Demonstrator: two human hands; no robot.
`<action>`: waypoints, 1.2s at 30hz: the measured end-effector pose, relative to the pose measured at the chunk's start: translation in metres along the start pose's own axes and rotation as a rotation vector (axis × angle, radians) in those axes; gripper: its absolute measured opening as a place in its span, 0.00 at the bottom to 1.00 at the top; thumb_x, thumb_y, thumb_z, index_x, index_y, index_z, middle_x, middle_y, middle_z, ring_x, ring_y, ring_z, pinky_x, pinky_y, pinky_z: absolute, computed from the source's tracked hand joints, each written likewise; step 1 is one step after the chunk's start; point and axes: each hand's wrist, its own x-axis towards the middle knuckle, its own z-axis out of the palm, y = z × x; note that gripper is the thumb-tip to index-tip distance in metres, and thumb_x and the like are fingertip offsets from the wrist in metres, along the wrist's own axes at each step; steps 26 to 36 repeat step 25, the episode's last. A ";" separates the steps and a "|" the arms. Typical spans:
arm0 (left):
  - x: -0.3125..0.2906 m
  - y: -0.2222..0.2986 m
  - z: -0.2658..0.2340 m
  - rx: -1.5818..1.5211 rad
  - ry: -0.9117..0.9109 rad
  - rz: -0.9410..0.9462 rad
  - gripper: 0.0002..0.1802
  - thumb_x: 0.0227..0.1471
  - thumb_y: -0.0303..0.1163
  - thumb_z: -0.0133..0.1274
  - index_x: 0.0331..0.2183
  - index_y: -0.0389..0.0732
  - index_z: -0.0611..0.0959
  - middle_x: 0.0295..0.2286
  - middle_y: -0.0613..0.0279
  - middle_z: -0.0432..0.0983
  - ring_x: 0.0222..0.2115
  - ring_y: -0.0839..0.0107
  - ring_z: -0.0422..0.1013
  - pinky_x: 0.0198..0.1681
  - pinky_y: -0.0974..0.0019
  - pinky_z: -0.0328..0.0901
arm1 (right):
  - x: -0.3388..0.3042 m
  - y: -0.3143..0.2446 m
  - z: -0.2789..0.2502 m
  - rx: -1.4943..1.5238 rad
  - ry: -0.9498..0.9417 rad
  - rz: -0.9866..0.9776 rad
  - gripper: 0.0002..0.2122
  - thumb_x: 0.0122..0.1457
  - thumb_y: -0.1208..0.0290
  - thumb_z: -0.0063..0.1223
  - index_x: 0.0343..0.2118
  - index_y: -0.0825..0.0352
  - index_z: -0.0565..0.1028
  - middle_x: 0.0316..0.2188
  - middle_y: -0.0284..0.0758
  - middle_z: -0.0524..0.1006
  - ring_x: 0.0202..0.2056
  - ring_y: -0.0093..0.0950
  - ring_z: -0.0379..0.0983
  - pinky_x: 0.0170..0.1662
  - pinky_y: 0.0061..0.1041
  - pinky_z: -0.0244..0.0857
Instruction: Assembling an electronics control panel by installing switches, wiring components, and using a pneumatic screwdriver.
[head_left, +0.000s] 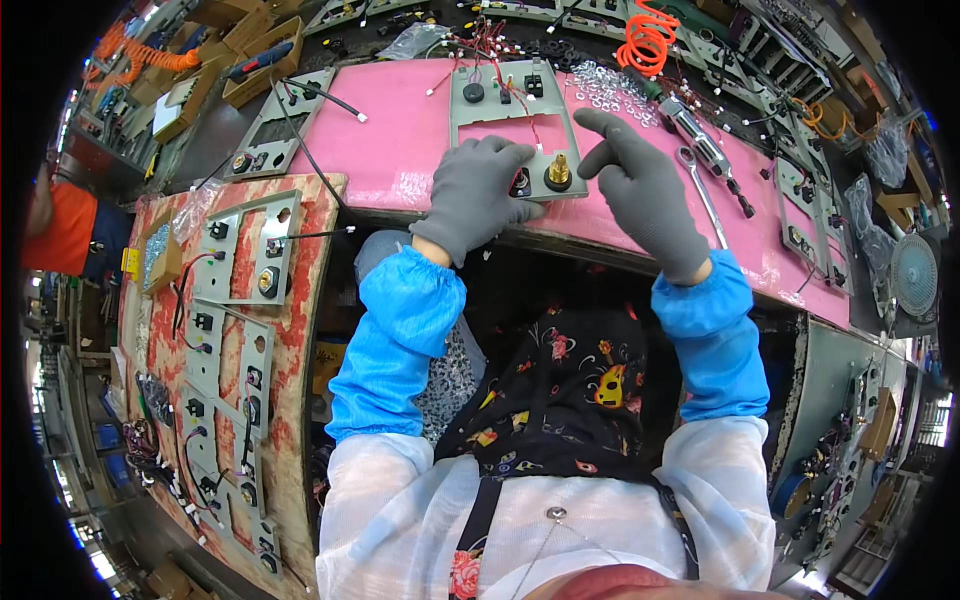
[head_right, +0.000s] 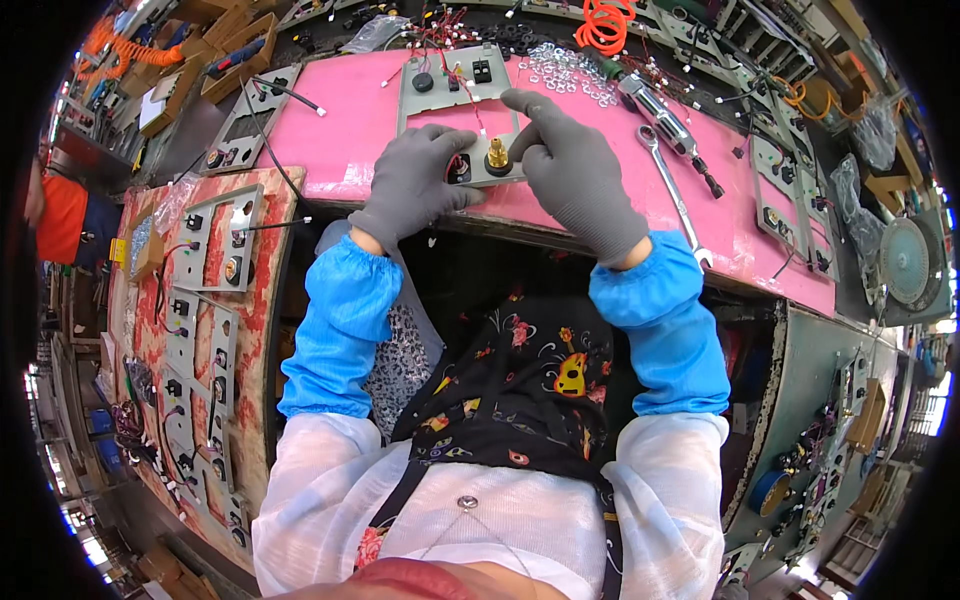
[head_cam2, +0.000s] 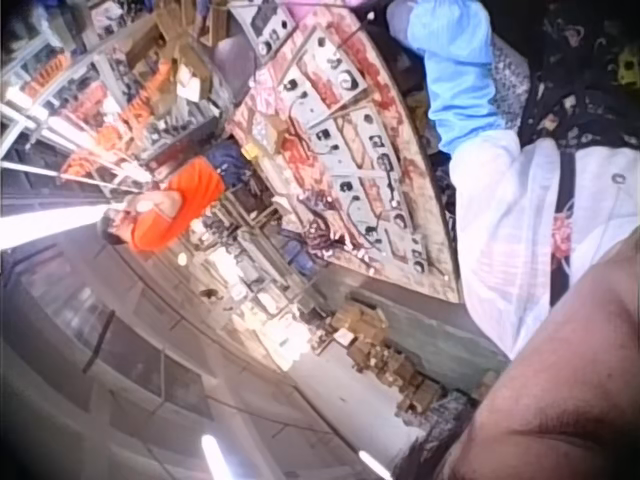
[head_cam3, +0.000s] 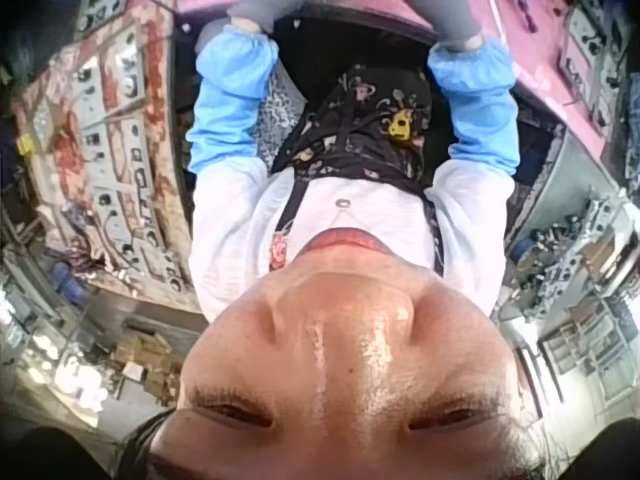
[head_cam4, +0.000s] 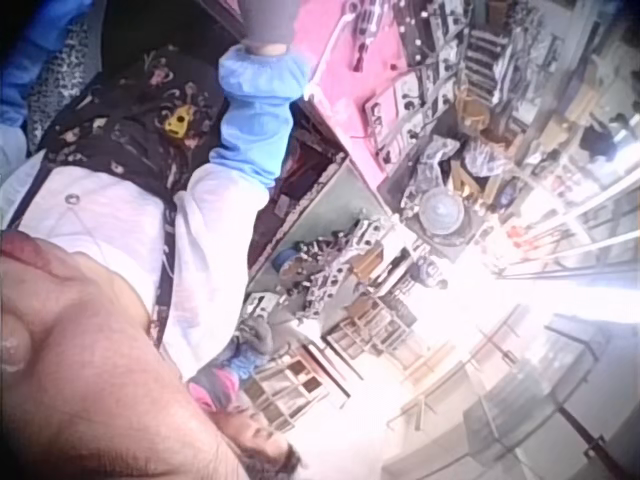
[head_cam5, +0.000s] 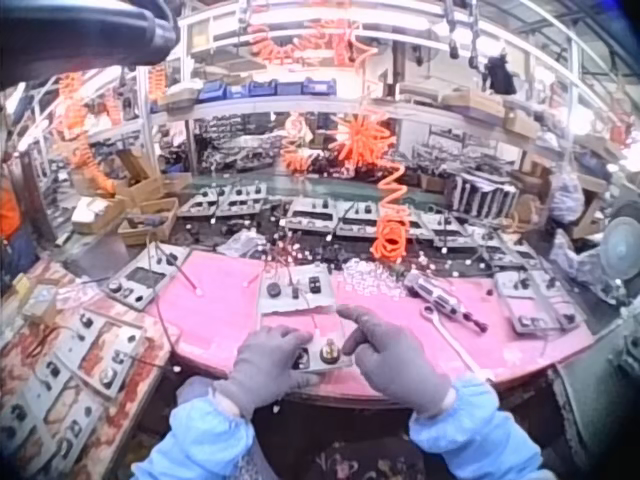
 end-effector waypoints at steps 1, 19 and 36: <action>0.000 0.002 -0.001 0.004 -0.008 -0.009 0.37 0.31 0.47 0.69 0.47 0.45 0.80 0.42 0.60 0.75 0.43 0.57 0.70 0.46 0.56 0.66 | 0.000 -0.001 -0.001 -0.040 0.031 0.014 0.27 0.52 0.82 0.42 0.56 0.54 0.68 0.33 0.33 0.80 0.33 0.34 0.78 0.38 0.31 0.70; 0.003 0.004 -0.004 -0.045 -0.008 0.038 0.37 0.31 0.45 0.70 0.47 0.45 0.79 0.42 0.61 0.75 0.44 0.57 0.70 0.47 0.56 0.64 | -0.009 0.011 0.022 0.150 0.187 0.023 0.24 0.53 0.78 0.44 0.56 0.58 0.69 0.43 0.38 0.79 0.35 0.33 0.76 0.40 0.31 0.70; 0.005 0.011 -0.006 -0.024 -0.079 -0.009 0.38 0.33 0.44 0.69 0.49 0.43 0.78 0.44 0.57 0.74 0.46 0.57 0.70 0.49 0.57 0.66 | -0.012 0.009 0.013 0.120 0.031 0.127 0.30 0.55 0.76 0.47 0.63 0.54 0.60 0.44 0.39 0.79 0.33 0.30 0.77 0.40 0.29 0.70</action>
